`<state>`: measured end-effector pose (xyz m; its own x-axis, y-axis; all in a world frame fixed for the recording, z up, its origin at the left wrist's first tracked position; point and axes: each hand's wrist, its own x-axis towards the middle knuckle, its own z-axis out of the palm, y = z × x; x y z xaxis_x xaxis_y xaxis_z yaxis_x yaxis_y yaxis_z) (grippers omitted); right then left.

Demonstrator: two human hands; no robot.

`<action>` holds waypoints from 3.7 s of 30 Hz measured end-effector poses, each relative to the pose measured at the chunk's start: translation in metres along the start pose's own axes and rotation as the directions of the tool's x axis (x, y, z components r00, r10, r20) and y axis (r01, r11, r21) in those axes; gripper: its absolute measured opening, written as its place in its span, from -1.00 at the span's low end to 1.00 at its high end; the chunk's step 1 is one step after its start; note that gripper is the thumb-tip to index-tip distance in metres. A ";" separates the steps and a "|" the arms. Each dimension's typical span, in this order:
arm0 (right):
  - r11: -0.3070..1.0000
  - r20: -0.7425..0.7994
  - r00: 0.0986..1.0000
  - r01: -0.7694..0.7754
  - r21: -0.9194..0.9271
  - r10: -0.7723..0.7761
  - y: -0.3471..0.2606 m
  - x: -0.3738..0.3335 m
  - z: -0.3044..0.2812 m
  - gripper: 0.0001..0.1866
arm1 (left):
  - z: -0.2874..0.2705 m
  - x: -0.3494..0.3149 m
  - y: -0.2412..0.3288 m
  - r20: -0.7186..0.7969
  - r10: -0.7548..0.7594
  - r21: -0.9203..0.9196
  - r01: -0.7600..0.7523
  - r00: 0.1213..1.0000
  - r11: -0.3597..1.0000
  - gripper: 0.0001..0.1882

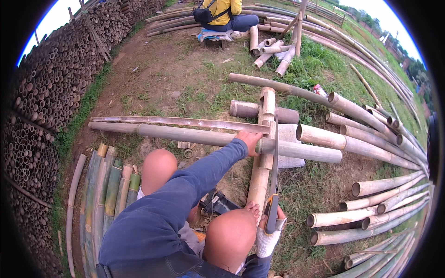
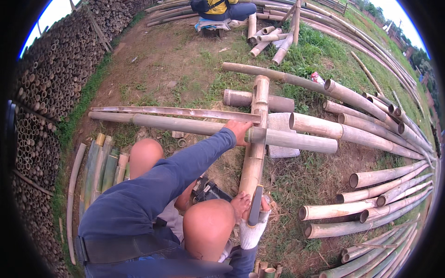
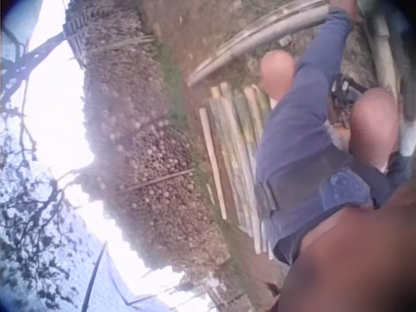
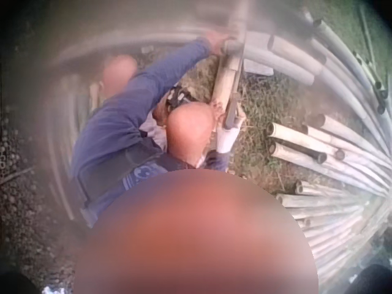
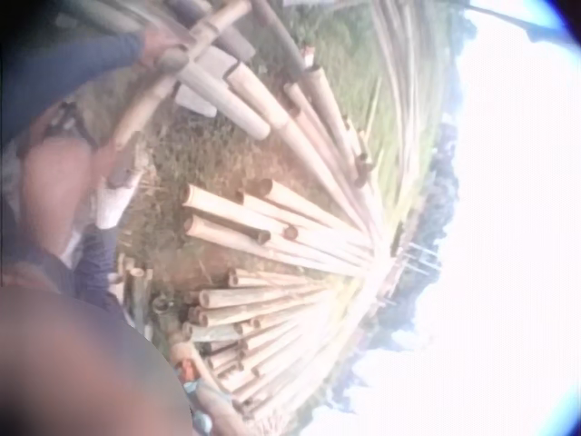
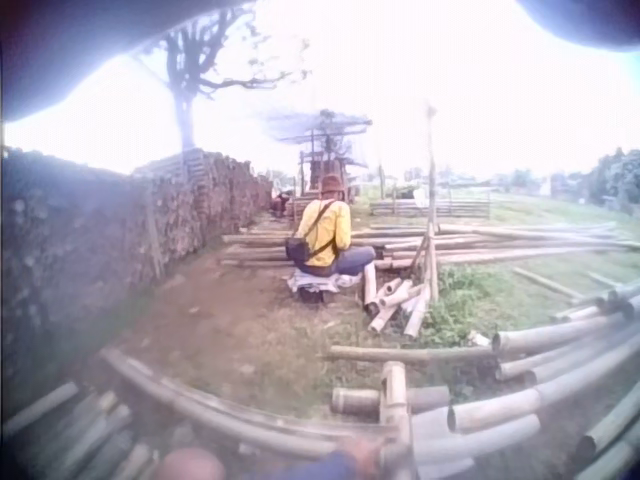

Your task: The person sits on the ground and uses a hand saw to cut bamboo poles into shorter sections. They repeatedly position a bamboo pole on a makeshift stand, saw through it, and then move the cut pieces aside.

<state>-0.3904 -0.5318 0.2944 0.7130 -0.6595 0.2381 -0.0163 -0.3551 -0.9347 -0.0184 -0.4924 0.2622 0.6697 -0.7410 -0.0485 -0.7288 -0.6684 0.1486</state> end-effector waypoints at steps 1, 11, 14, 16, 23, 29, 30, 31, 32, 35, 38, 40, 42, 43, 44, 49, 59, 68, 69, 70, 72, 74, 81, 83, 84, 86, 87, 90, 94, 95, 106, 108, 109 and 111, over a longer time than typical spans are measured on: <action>0.965 0.084 0.992 -0.116 0.237 0.098 0.002 0.044 0.022 -0.50 | -0.001 -0.004 0.001 -0.103 0.028 0.001 -0.028 0.994 1.000 -0.01; 0.997 0.097 0.992 0.080 -0.001 -0.079 0.003 -0.029 -0.016 -0.42 | -0.014 0.012 -0.010 0.070 0.045 -0.015 -0.044 0.997 0.999 0.02; 0.990 0.077 0.996 0.040 0.135 -0.051 0.013 -0.071 -0.033 -0.46 | -0.008 0.015 -0.011 0.077 0.018 0.007 -0.019 0.997 1.000 0.02; 0.983 0.013 0.993 0.113 0.146 -0.116 0.010 -0.044 -0.018 -0.47 | -0.003 0.011 -0.008 0.046 0.022 -0.003 -0.022 0.999 1.000 0.01; 0.978 0.037 0.991 0.120 0.169 -0.128 -0.007 0.142 0.069 -0.49 | -0.010 0.001 -0.004 0.014 -0.010 0.042 0.010 1.000 0.999 0.01; 0.998 0.061 0.996 -0.064 -0.023 0.065 0.017 -0.052 -0.027 -0.43 | -0.018 0.011 -0.008 0.087 0.001 -0.011 0.000 0.996 1.000 -0.02; 0.997 0.045 0.996 0.081 -0.005 -0.081 0.019 -0.078 -0.038 -0.42 | -0.017 0.013 -0.007 0.085 0.005 -0.006 -0.005 0.996 1.000 -0.02; 0.985 0.034 0.987 0.161 -0.067 -0.159 0.016 -0.098 -0.047 -0.40 | -0.015 0.012 -0.007 0.074 -0.008 0.021 0.006 0.997 1.000 -0.02; 0.983 0.035 0.989 0.146 -0.107 -0.143 0.006 -0.109 -0.052 -0.39 | -0.014 0.012 -0.005 0.091 -0.010 0.010 0.009 0.996 1.000 -0.03; 0.998 0.035 0.997 0.065 0.001 -0.065 -0.007 -0.046 -0.020 -0.45 | -0.015 0.009 -0.002 0.070 -0.024 0.034 0.022 0.997 0.999 -0.04; 0.996 0.066 0.998 -0.009 0.090 0.003 0.009 0.077 0.043 -0.50 | -0.019 0.005 0.000 0.046 -0.034 0.034 0.032 0.998 0.999 -0.03; 0.980 0.027 0.993 0.107 0.165 -0.113 0.027 0.127 0.069 -0.52 | -0.024 0.006 -0.002 0.071 -0.049 0.026 0.047 0.996 0.999 0.02; 0.982 0.054 0.992 0.103 0.157 -0.112 0.040 0.123 0.065 -0.51 | -0.027 0.010 -0.007 0.047 -0.017 0.008 0.017 0.999 1.000 0.03; 0.983 0.082 0.986 0.131 0.128 -0.142 0.040 0.099 0.055 -0.50 | -0.025 0.010 -0.008 0.092 -0.004 0.000 0.004 0.996 1.000 0.03; 0.994 0.098 0.994 0.038 0.103 -0.048 0.037 0.066 0.037 -0.47 | -0.024 0.014 -0.011 0.102 0.016 -0.028 -0.013 0.995 1.000 0.04; 0.984 0.047 0.984 -0.168 -0.058 0.170 -0.016 -0.124 -0.050 -0.47 | -0.006 0.023 -0.017 0.068 0.047 -0.034 -0.045 0.997 0.998 0.02; 0.968 0.105 0.994 -0.012 0.253 -0.015 0.060 0.132 0.064 -0.54 | -0.018 0.006 -0.023 -0.035 0.039 -0.021 -0.039 0.999 0.999 -0.10; 0.987 0.112 0.985 -0.142 0.076 0.133 0.006 -0.080 -0.041 -0.60 | 0.004 0.013 -0.020 -0.041 0.082 -0.074 -0.085 0.996 0.994 -0.16; 0.984 0.094 0.986 -0.149 0.096 0.140 0.003 -0.071 -0.038 -0.60 | 0.003 0.012 -0.019 -0.033 0.085 -0.065 -0.087 0.996 0.994 -0.16; 0.981 0.079 0.987 -0.148 0.121 0.140 0.000 -0.055 -0.030 -0.60 | 0.001 0.011 -0.017 -0.052 0.085 -0.037 -0.087 0.995 0.995 -0.17; 0.941 0.051 0.980 -0.200 0.272 0.193 0.004 0.004 0.010 -0.60 | -0.001 0.006 -0.014 -0.043 0.073 -0.040 -0.075 0.996 0.996 -0.18; 0.984 0.078 0.990 -0.127 0.124 0.118 0.015 0.071 0.045 -0.60 | -0.003 0.006 -0.011 -0.003 0.033 -0.047 -0.034 0.999 0.998 -0.15; 0.999 0.079 0.996 -0.043 0.002 0.043 0.034 0.025 0.015 -0.54 | -0.016 0.015 -0.015 0.050 0.038 -0.009 -0.038 0.998 0.999 -0.02; 0.994 0.064 0.994 -0.082 -0.076 0.087 0.010 -0.056 -0.021 -0.45 | -0.014 0.016 -0.015 0.098 0.035 -0.001 -0.036 0.995 0.999 0.01; 0.995 0.076 0.997 0.013 -0.095 -0.006 0.000 -0.079 -0.031 -0.48 | -0.011 0.015 -0.015 0.100 0.029 -0.019 -0.027 0.995 0.999 0.02; 0.962 0.080 0.987 0.155 -0.226 -0.140 -0.023 -0.102 -0.045 -0.53 | -0.009 0.015 -0.014 0.078 0.014 -0.026 -0.012 0.997 1.000 0.01; 0.981 0.092 0.995 -0.022 -0.193 0.041 -0.028 -0.092 -0.042 -0.54 | -0.008 0.014 -0.013 0.099 0.019 -0.022 -0.017 0.995 1.000 0.00; 0.997 0.044 0.997 -0.063 -0.046 0.065 -0.016 -0.010 -0.002 -0.51 | -0.009 0.008 -0.008 0.073 -0.001 -0.045 0.004 0.997 0.999 0.00; 0.981 0.075 0.992 0.090 0.172 -0.104 0.042 0.102 0.062 -0.56 | -0.018 0.000 -0.001 0.066 -0.016 0.009 0.015 0.998 1.000 0.00; 0.985 0.055 0.995 0.076 0.157 -0.086 0.051 0.102 0.063 -0.55 | -0.019 -0.001 0.001 0.015 -0.039 0.035 0.038 0.999 0.999 0.00; 0.991 -0.006 0.998 -0.056 -0.121 0.055 -0.017 -0.081 -0.028 -0.51 | -0.002 0.008 -0.011 0.107 0.029 -0.013 -0.027 0.994 1.000 0.03; 0.974 0.015 1.000 0.022 -0.225 -0.020 0.001 -0.020 -0.005 -0.52 | -0.004 0.003 -0.006 0.072 0.023 -0.003 -0.023 0.997 1.000 0.02; 0.996 0.009 0.998 -0.066 -0.066 0.067 0.016 0.019 0.015 -0.52 | -0.007 0.001 -0.004 0.061 0.013 0.010 -0.014 0.998 1.000 0.01; 0.995 0.045 0.994 0.097 0.030 -0.099 0.040 0.081 0.049 -0.53 | -0.013 -0.001 0.000 0.049 0.008 0.029 -0.009 0.999 1.000 -0.01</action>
<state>-0.2990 -0.5670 0.2635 0.7418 -0.5909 0.3172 0.0744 -0.3976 -0.9145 -0.0178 -0.4907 0.2756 0.6561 -0.7486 -0.0956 -0.7389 -0.6630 0.1199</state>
